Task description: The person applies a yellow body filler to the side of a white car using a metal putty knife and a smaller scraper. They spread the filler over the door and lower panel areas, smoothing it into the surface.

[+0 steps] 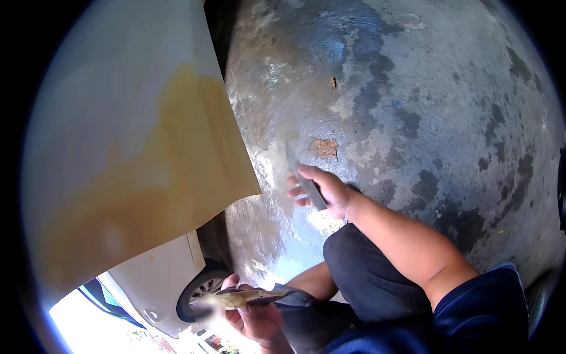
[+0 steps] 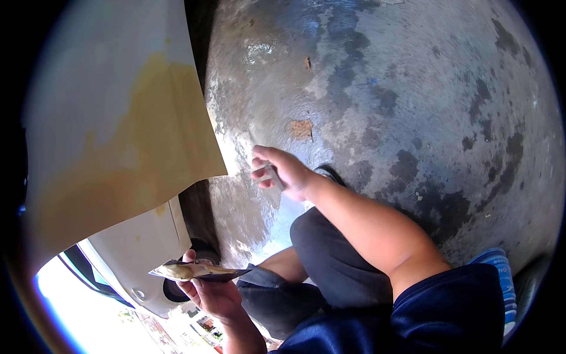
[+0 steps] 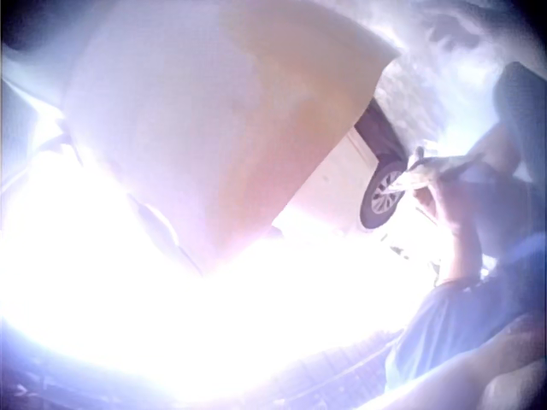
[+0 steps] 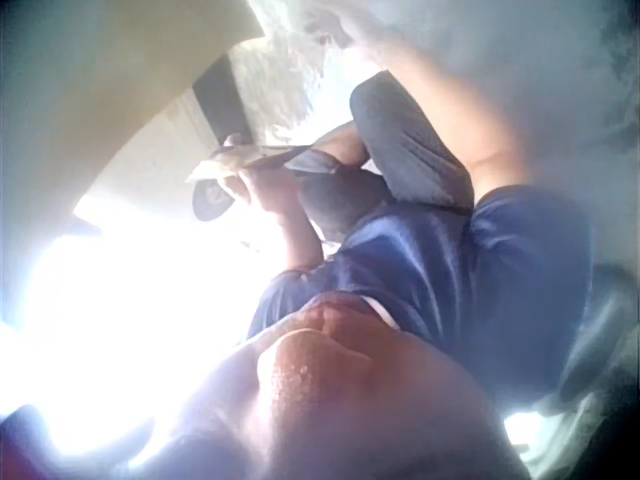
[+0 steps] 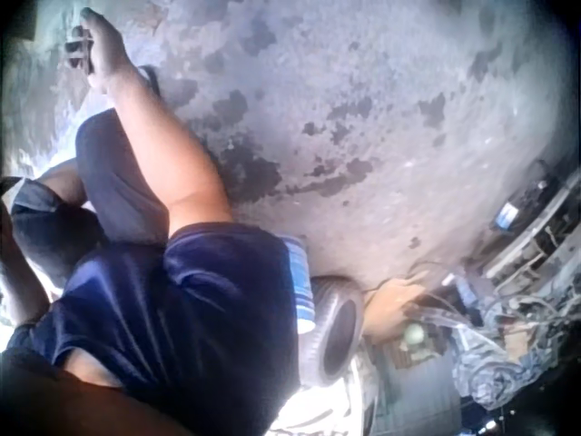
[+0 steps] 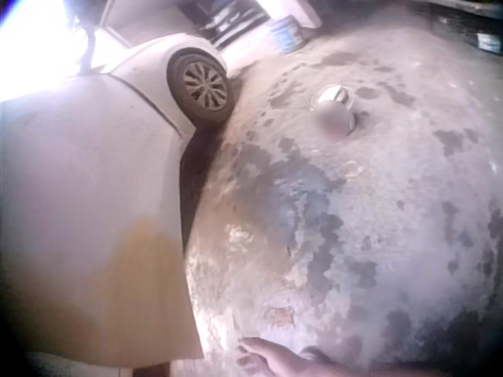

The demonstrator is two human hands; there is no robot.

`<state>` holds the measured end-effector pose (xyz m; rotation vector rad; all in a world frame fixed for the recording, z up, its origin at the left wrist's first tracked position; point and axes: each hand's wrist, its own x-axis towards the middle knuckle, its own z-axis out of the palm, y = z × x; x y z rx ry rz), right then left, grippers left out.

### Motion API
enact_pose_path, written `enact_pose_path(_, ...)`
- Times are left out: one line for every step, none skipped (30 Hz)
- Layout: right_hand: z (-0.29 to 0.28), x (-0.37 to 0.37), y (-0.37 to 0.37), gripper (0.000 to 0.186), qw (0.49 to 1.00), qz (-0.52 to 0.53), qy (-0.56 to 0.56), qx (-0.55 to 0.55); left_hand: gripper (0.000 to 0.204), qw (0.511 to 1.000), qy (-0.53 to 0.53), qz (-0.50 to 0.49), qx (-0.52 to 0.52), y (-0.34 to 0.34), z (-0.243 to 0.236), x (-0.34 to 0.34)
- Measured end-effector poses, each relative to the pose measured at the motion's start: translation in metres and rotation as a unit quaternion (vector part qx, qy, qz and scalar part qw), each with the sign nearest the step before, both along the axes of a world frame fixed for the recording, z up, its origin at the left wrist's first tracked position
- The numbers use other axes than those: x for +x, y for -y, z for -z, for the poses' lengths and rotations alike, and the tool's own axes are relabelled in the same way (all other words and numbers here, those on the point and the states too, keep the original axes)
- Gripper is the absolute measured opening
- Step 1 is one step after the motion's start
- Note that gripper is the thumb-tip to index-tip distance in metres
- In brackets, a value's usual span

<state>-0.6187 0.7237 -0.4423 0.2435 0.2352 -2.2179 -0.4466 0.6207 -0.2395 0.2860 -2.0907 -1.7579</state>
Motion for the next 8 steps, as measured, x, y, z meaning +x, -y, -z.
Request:
enact_pose_path(0.007,0.000,-0.004,0.050,0.998,0.002,-0.020,0.052,0.038,1.000,-0.002,-0.001,-0.001,0.001,0.000,0.001)
enact_pose_path(0.015,0.000,-0.008,0.052,0.998,-0.007,-0.013,0.062,0.037,1.000,-0.003,0.014,0.017,0.001,-0.001,0.001)
enact_pose_path(0.021,0.000,-0.010,0.053,0.997,-0.016,-0.005,0.071,0.037,1.000,0.000,0.011,0.022,0.001,-0.001,0.002)
enact_pose_path(0.020,-0.001,-0.010,0.056,0.997,-0.016,0.000,0.075,0.037,1.000,0.003,0.006,0.026,0.001,0.000,0.004)
enact_pose_path(0.016,-0.002,-0.011,0.058,0.997,-0.016,0.006,0.079,0.037,1.000,0.007,0.002,0.030,0.002,0.000,0.006)
enact_pose_path(0.014,-0.004,-0.011,0.061,0.996,-0.015,0.011,0.083,0.037,1.000,0.008,-0.001,0.030,0.002,0.001,0.008)
enact_pose_path(0.012,-0.006,-0.010,0.064,0.995,-0.009,-0.023,0.092,0.038,1.000,0.010,-0.001,0.029,0.002,0.001,0.008)
enact_pose_path(0.011,-0.009,-0.008,0.068,0.993,-0.003,-0.058,0.101,0.038,1.000,0.011,-0.002,0.029,0.002,0.002,0.009)
